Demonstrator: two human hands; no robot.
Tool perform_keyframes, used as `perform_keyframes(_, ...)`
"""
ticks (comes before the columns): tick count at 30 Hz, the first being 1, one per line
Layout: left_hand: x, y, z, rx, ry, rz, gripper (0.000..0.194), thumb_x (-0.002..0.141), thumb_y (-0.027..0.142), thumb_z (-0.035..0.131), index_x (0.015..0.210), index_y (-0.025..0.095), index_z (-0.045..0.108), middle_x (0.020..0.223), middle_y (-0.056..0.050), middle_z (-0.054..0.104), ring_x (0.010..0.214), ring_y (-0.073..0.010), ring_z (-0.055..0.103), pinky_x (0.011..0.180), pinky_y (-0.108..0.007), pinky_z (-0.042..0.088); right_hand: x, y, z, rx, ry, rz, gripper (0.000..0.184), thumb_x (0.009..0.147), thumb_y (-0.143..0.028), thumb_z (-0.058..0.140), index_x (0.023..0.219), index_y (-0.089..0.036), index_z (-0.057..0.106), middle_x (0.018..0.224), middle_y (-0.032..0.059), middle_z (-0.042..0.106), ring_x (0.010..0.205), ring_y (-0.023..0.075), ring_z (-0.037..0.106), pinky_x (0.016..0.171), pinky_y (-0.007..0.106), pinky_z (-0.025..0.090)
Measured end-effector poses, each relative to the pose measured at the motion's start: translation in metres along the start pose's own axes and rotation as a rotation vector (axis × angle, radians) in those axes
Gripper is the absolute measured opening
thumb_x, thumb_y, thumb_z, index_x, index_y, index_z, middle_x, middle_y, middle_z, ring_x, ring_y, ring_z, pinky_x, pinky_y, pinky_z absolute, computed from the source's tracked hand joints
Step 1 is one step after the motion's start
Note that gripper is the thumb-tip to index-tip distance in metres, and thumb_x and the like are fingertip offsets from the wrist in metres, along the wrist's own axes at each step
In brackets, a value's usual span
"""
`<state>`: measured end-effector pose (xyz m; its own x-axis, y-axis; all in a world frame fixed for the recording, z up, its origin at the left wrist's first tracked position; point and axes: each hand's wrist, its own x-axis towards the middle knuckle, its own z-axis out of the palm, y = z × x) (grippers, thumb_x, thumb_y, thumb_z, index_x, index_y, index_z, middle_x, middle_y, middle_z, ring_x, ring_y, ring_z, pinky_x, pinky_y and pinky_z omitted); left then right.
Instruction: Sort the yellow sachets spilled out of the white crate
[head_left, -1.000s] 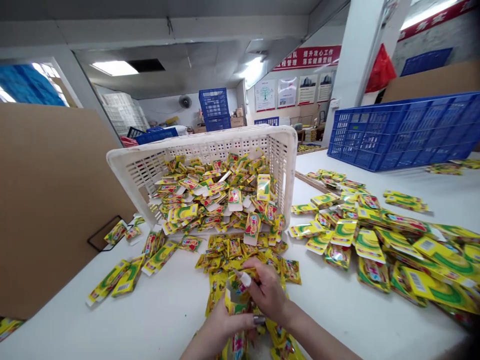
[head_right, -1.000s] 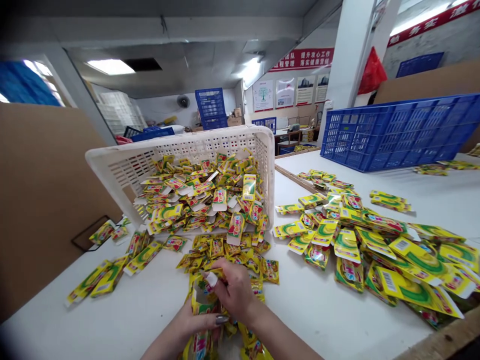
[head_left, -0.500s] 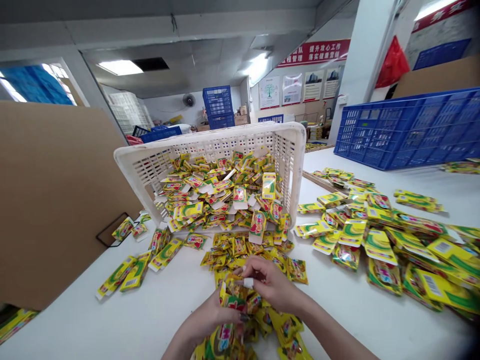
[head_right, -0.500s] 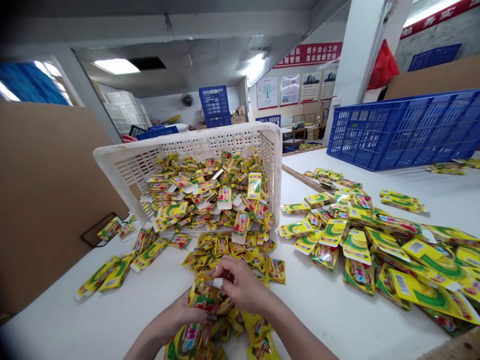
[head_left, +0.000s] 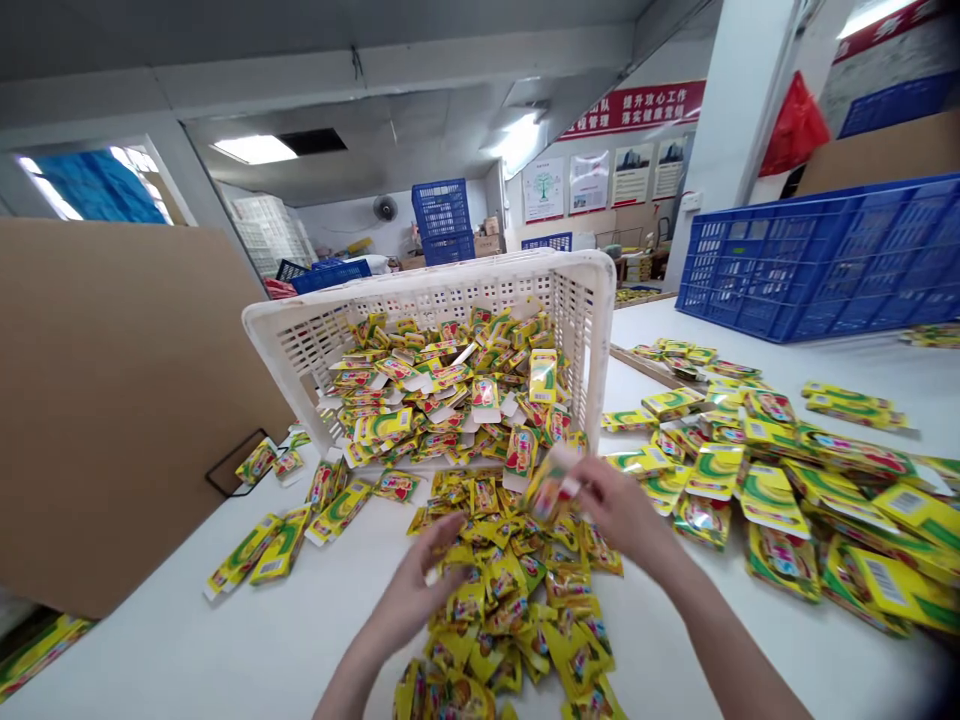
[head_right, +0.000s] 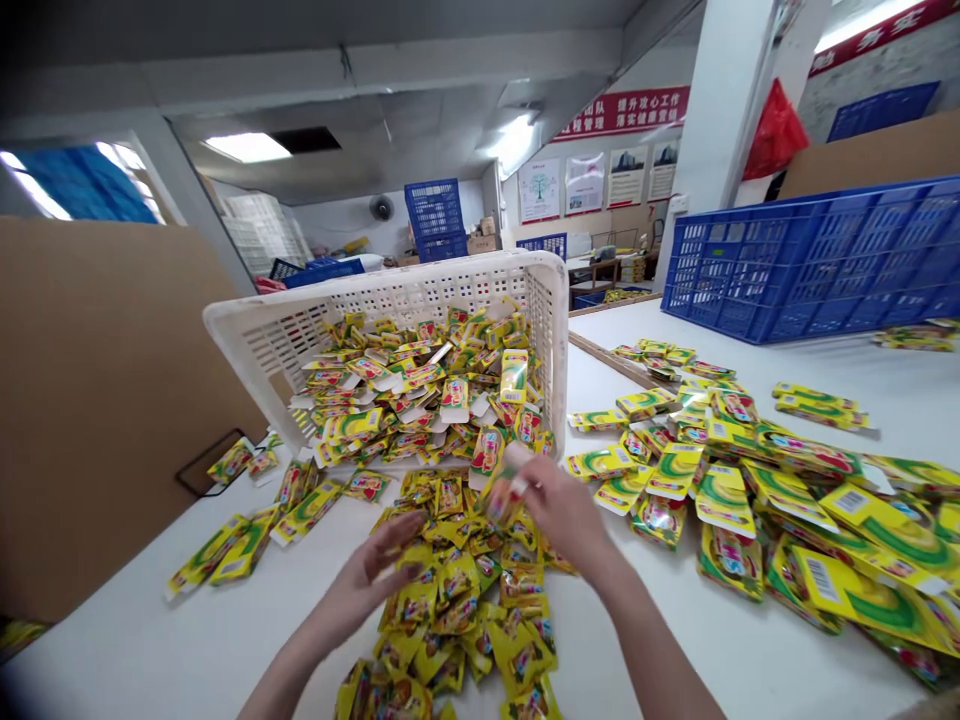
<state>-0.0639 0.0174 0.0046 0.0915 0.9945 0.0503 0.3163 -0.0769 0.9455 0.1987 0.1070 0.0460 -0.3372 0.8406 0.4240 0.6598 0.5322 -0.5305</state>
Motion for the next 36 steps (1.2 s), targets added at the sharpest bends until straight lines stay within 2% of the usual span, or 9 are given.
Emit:
perform_keyframes(3,0.016,-0.029,-0.026,0.436,0.226,0.040,0.061,0.069,0.009,0.048,0.129,0.017,0.037,0.139,-0.010,0.034,0.131,-0.0234,0.024,0.110,-0.042,0.014,0.007,0.029,-0.029,-0.364,0.254,0.316,0.021,0.083,-0.020,0.038,0.095,-0.014,0.054,0.105,0.0161,0.054,0.084,0.0279,0.054,0.062,0.036,0.040)
perform_keyframes(7,0.032,-0.056,-0.039,0.515,0.176,0.006,0.058,0.071,0.011,0.046,0.128,0.020,0.041,0.133,-0.008,0.044,0.123,-0.0248,0.039,0.104,-0.041,0.028,0.002,0.039,-0.024,-0.485,0.031,0.417,0.039,0.075,-0.014,0.049,0.114,-0.010,0.045,0.114,0.0226,0.047,0.103,0.0356,0.047,0.066,0.038,0.041)
perform_keyframes(11,0.032,-0.059,-0.044,0.451,0.224,-0.041,0.040,0.076,0.026,0.047,0.115,0.025,0.054,0.117,-0.006,0.060,0.107,-0.0285,0.054,0.096,-0.045,0.037,-0.006,0.045,0.004,-0.283,-0.235,0.353,0.037,0.049,-0.008,0.068,0.084,-0.018,0.060,0.086,0.0078,0.059,0.083,0.0275,0.058,0.061,0.031,0.040)
perform_keyframes(14,0.025,-0.049,-0.045,0.320,0.296,-0.084,0.045,0.078,0.040,0.045,0.118,0.020,0.050,0.110,-0.009,0.063,0.100,-0.0273,0.059,0.087,-0.043,0.046,-0.005,0.053,0.008,-0.111,-0.300,0.358,0.022,0.044,0.001,0.062,0.052,-0.017,0.052,0.060,0.0009,0.054,0.062,0.0215,0.057,0.054,0.028,0.037)
perform_keyframes(19,0.010,-0.021,-0.013,-0.367,0.444,-0.176,0.069,0.058,0.049,0.069,0.114,0.015,0.047,0.112,-0.011,0.060,0.100,-0.0269,0.059,0.079,-0.039,0.053,0.004,0.028,0.010,0.336,-0.226,0.313,0.017,0.065,-0.020,0.055,0.056,-0.021,0.040,0.052,-0.0033,0.047,0.053,0.0161,0.054,0.047,0.026,0.037)
perform_keyframes(23,0.001,0.000,0.029,-0.642,0.473,-0.156,0.061,0.056,0.041,0.074,0.107,0.018,0.050,0.106,-0.009,0.062,0.101,-0.0257,0.057,0.079,-0.036,0.053,-0.001,-0.025,0.049,0.734,-0.245,0.305,0.028,0.071,-0.047,0.049,0.071,-0.023,0.037,0.057,-0.0037,0.056,0.047,0.0149,0.057,0.043,0.026,0.043)
perform_keyframes(27,-0.004,0.012,0.051,-0.747,0.425,-0.121,0.036,0.068,0.039,0.065,0.096,0.018,0.055,0.081,-0.003,0.063,0.077,-0.0169,0.061,0.072,-0.029,0.052,-0.014,-0.055,0.088,0.910,-0.234,0.335,0.036,0.069,-0.055,0.051,0.064,-0.021,0.039,0.041,-0.0083,0.043,0.033,0.0100,0.044,0.036,0.023,0.037)
perform_keyframes(31,-0.003,0.008,0.052,-0.722,0.428,-0.118,0.033,0.069,0.044,0.064,0.086,0.017,0.057,0.076,-0.001,0.061,0.073,-0.0160,0.058,0.068,-0.027,0.052,-0.021,-0.054,0.098,0.953,-0.180,0.358,0.033,0.071,-0.049,0.054,0.063,-0.020,0.042,0.041,-0.0089,0.040,0.034,0.0081,0.039,0.036,0.021,0.033)
perform_keyframes(36,0.003,-0.005,0.047,-0.635,0.532,-0.173,0.034,0.063,0.040,0.072,0.082,0.016,0.059,0.075,0.000,0.062,0.069,-0.0150,0.058,0.060,-0.023,0.050,-0.025,-0.048,0.093,0.925,-0.072,0.329,0.034,0.061,-0.030,0.071,0.087,-0.020,0.052,0.083,-0.0003,0.055,0.067,0.0116,0.051,0.053,0.021,0.043)
